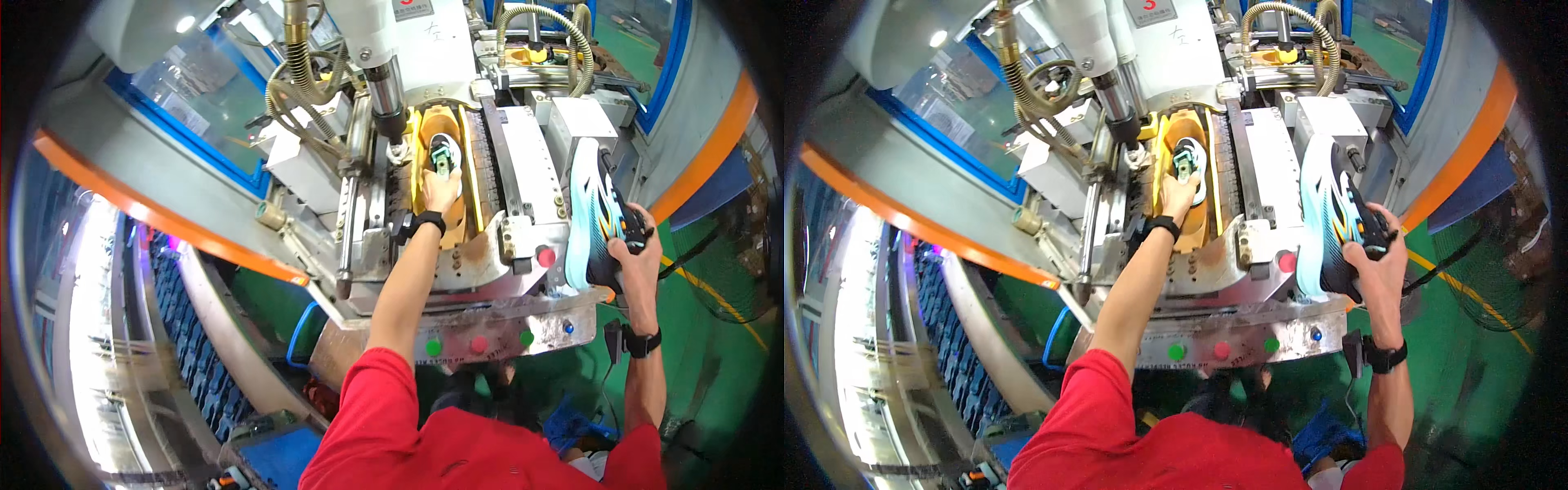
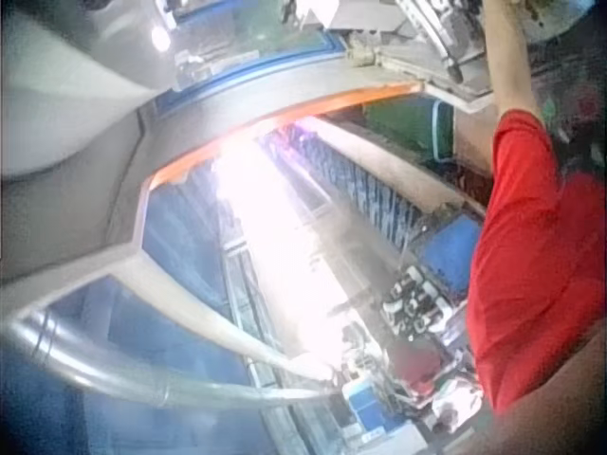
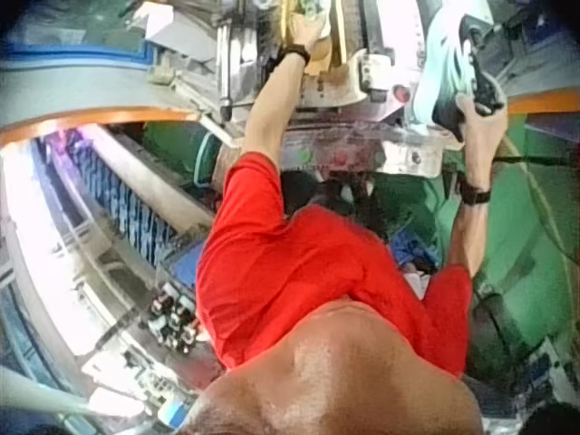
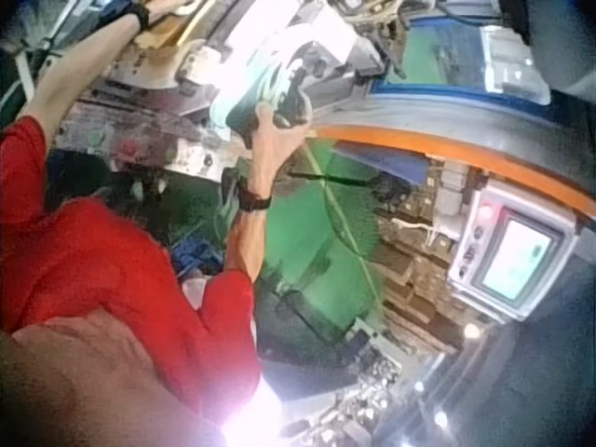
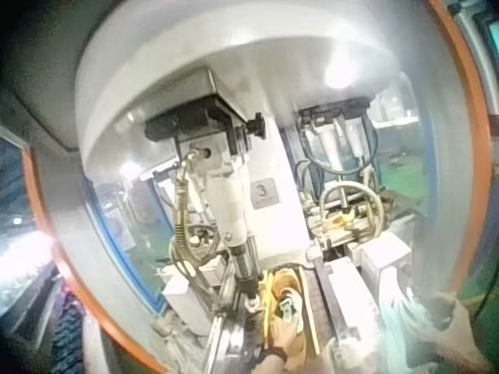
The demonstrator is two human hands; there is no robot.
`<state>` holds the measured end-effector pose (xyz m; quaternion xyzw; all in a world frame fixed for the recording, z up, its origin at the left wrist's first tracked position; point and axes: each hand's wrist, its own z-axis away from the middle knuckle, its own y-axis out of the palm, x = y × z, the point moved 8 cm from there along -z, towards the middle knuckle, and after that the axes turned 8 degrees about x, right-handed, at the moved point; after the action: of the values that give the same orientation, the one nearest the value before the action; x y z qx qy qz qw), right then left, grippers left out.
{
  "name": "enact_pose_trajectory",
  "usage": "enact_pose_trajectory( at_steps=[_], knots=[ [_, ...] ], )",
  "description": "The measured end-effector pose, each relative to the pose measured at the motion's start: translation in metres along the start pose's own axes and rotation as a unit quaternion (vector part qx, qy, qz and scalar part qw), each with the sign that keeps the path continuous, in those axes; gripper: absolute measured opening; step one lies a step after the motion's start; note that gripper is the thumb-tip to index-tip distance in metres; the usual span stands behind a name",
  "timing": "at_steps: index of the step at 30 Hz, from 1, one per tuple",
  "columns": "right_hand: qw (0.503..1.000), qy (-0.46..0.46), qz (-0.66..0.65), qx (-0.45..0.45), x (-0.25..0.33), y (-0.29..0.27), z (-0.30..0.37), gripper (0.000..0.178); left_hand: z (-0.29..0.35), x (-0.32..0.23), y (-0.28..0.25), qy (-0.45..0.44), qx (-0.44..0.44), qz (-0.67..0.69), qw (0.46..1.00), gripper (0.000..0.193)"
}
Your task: Manually place shoes into a pressing or attachment machine and then move them back to a conveyor belt.
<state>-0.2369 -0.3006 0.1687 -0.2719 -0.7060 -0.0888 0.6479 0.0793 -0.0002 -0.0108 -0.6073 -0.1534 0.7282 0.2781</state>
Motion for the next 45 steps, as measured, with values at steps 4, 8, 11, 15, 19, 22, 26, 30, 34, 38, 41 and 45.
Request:
enact_pose_trajectory(
  at_steps=[4,8,11,15,19,22,26,30,34,38,41,45],
  knots=[
    [0.993,-0.049,0.102,-0.021,-0.001,0.01,-0.051,0.054,-0.043,-0.003,0.011,0.018,-0.141,-0.02,0.99,0.07],
    [0.967,-0.026,0.253,0.011,0.001,0.087,-0.133,0.06,0.0,0.01,-0.008,-0.007,-0.02,0.222,0.975,0.037],
    [0.93,0.052,0.338,0.133,0.0,0.174,-0.199,0.065,0.081,0.018,-0.024,-0.009,0.141,0.5,0.854,0.033],
    [0.877,0.048,0.401,0.26,-0.025,0.307,-0.225,0.049,0.228,0.031,-0.102,-0.092,0.12,0.525,0.838,0.043],
    [0.893,-0.044,0.426,0.137,-0.062,0.377,-0.218,0.044,0.355,0.061,-0.186,-0.102,-0.032,0.472,0.875,0.042],
    [0.879,-0.011,0.459,0.13,-0.107,0.402,-0.213,0.067,0.433,0.091,-0.22,-0.109,-0.161,0.448,0.873,0.042],
    [0.869,-0.038,0.461,0.173,-0.09,0.411,-0.196,0.081,0.536,0.151,-0.215,-0.167,-0.362,0.472,0.787,0.041],
    [0.886,-0.173,0.234,0.36,0.003,0.38,-0.003,0.031,0.605,0.17,-0.161,-0.207,-0.474,0.516,0.683,0.036],
    [0.787,-0.361,0.18,0.467,-0.052,0.364,0.167,0.015,0.617,0.171,-0.119,-0.153,-0.476,0.499,0.708,0.022],
    [0.699,-0.416,0.224,0.537,-0.173,0.407,0.204,0.018,0.67,0.181,-0.07,-0.171,-0.484,0.624,0.589,0.031],
    [0.688,-0.433,0.236,0.533,-0.188,0.418,0.212,0.019,0.735,0.166,-0.066,-0.2,-0.569,0.487,0.632,0.031],
    [0.718,-0.444,0.119,0.522,-0.07,0.446,0.234,0.023,0.821,0.189,-0.035,-0.162,-0.682,0.582,0.413,0.028]
  ],
)
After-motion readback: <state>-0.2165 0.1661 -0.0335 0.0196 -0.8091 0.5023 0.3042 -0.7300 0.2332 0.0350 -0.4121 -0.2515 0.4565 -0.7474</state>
